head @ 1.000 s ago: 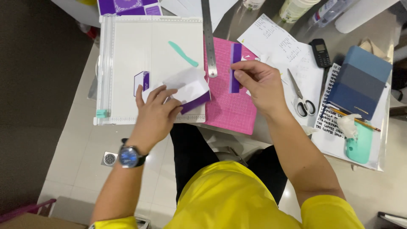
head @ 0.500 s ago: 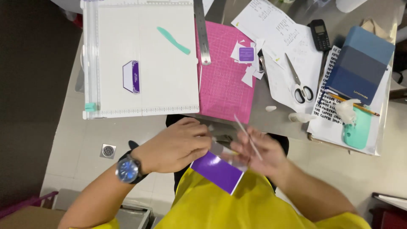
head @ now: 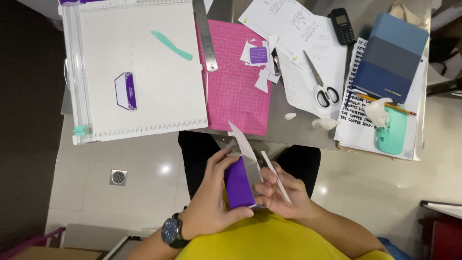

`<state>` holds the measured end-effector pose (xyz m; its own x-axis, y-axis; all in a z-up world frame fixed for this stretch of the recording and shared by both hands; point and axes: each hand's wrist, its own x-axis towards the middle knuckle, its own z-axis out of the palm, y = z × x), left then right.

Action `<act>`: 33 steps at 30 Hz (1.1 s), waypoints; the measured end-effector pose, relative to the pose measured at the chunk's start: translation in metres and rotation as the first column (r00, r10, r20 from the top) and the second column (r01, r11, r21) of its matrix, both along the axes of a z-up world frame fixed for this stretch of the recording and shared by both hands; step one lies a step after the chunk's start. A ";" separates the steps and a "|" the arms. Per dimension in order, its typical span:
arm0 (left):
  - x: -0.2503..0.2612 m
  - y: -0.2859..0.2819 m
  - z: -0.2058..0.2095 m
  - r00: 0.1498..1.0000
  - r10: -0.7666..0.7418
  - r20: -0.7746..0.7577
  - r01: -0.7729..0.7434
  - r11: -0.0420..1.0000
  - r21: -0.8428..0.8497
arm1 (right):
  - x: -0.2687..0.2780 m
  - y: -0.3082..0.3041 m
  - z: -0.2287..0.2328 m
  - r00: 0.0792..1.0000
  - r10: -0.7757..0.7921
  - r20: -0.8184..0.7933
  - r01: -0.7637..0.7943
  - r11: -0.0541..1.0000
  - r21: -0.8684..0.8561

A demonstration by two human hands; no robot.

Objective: Assembling a small purple and white paper box by gluing paper strips to the frame.

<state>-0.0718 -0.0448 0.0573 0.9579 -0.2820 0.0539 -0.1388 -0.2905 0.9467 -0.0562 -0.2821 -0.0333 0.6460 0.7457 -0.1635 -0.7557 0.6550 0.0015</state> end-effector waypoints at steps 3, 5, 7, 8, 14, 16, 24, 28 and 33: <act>0.003 0.000 0.001 0.999 -0.034 0.003 0.034 0.998 -0.056 | 0.001 0.002 0.001 0.998 0.043 0.053 -0.039 0.997 -0.067; 0.005 0.002 0.003 0.999 -0.044 -0.007 0.044 0.999 -0.028 | 0.007 0.006 0.016 0.991 0.001 0.136 0.018 0.991 -0.136; 0.006 0.002 0.005 0.998 -0.058 -0.020 0.058 0.998 -0.004 | 0.013 0.005 0.031 0.975 -0.037 0.217 0.083 0.975 -0.204; 0.008 0.002 0.006 0.997 -0.072 -0.003 0.072 0.995 0.067 | 0.017 0.002 0.038 0.953 -0.045 0.300 0.157 0.920 -0.359; 0.010 0.001 0.000 0.985 -0.079 0.154 0.041 0.971 0.238 | 0.023 -0.013 0.048 0.837 0.028 0.547 0.396 0.659 -0.640; 0.009 0.001 -0.002 0.975 -0.080 0.209 0.025 0.967 0.253 | 0.022 -0.014 0.048 0.808 0.036 0.588 0.458 0.588 -0.666; 0.015 -0.001 -0.001 0.933 -0.051 0.356 -0.047 0.964 0.262 | 0.021 -0.010 0.059 0.736 0.294 0.609 0.493 0.384 -0.781; 0.013 -0.001 -0.007 0.927 -0.046 0.373 -0.059 0.962 0.267 | 0.022 -0.005 0.056 0.727 0.296 0.619 0.497 0.395 -0.773; 0.016 -0.001 -0.006 0.930 -0.093 0.355 0.000 0.967 0.254 | 0.029 0.003 0.064 0.700 0.322 0.637 0.515 0.390 -0.763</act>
